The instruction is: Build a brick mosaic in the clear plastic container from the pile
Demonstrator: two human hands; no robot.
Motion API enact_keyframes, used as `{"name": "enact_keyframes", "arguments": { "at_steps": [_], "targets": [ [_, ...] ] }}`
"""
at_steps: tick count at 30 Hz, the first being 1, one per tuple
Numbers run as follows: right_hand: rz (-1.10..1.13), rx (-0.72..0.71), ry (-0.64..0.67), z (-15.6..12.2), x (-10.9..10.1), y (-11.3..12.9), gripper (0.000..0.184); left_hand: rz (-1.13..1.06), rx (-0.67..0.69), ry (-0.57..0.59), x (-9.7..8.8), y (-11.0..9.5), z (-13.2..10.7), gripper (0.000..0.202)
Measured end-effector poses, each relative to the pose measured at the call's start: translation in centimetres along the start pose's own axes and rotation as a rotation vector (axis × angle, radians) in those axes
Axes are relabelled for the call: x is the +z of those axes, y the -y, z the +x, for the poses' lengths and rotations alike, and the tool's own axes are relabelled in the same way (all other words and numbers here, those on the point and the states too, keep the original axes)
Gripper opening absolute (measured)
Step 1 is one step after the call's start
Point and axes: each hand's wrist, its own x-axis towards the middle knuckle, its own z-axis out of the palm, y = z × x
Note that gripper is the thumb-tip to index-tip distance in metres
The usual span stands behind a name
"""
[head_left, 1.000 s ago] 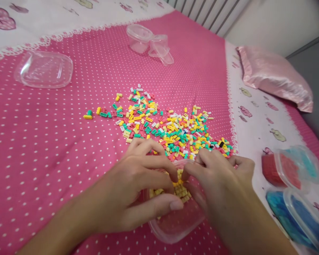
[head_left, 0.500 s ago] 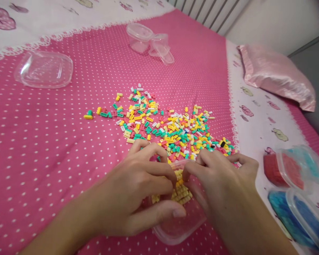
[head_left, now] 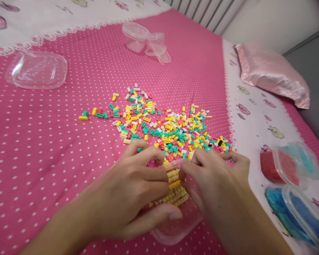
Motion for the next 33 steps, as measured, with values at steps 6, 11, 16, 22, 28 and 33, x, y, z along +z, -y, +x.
{"name": "enact_keyframes", "arguments": {
  "at_steps": [6, 11, 16, 22, 28, 33],
  "targets": [
    [0.05, -0.037, -0.016, -0.15, 0.04, 0.17, 0.021, -0.005, 0.007, -0.011, 0.1, 0.03, 0.02, 0.034],
    [0.064, -0.028, -0.023, 0.27, -0.11, 0.16, 0.017, -0.038, -0.012, 0.044, -0.12, -0.17, 0.05, 0.028],
    [0.068, -0.072, 0.094, 0.34, -0.55, 0.04, 0.014, -0.045, -0.029, 0.062, -0.11, -0.22, 0.05, 0.031],
    [0.09, -0.008, -0.024, 0.34, -0.15, 0.73, 0.021, -0.051, -0.009, 0.058, 0.05, -0.06, -0.03, 0.035],
    [0.143, -0.038, 0.055, 0.23, -0.48, 0.62, 0.018, -0.025, -0.003, 0.063, -0.19, -0.24, 0.1, 0.027],
    [0.17, -0.044, 0.028, 0.04, -0.8, 0.31, 0.025, 0.002, 0.005, 0.025, -0.36, -0.21, 0.11, 0.02]
  ]
}}
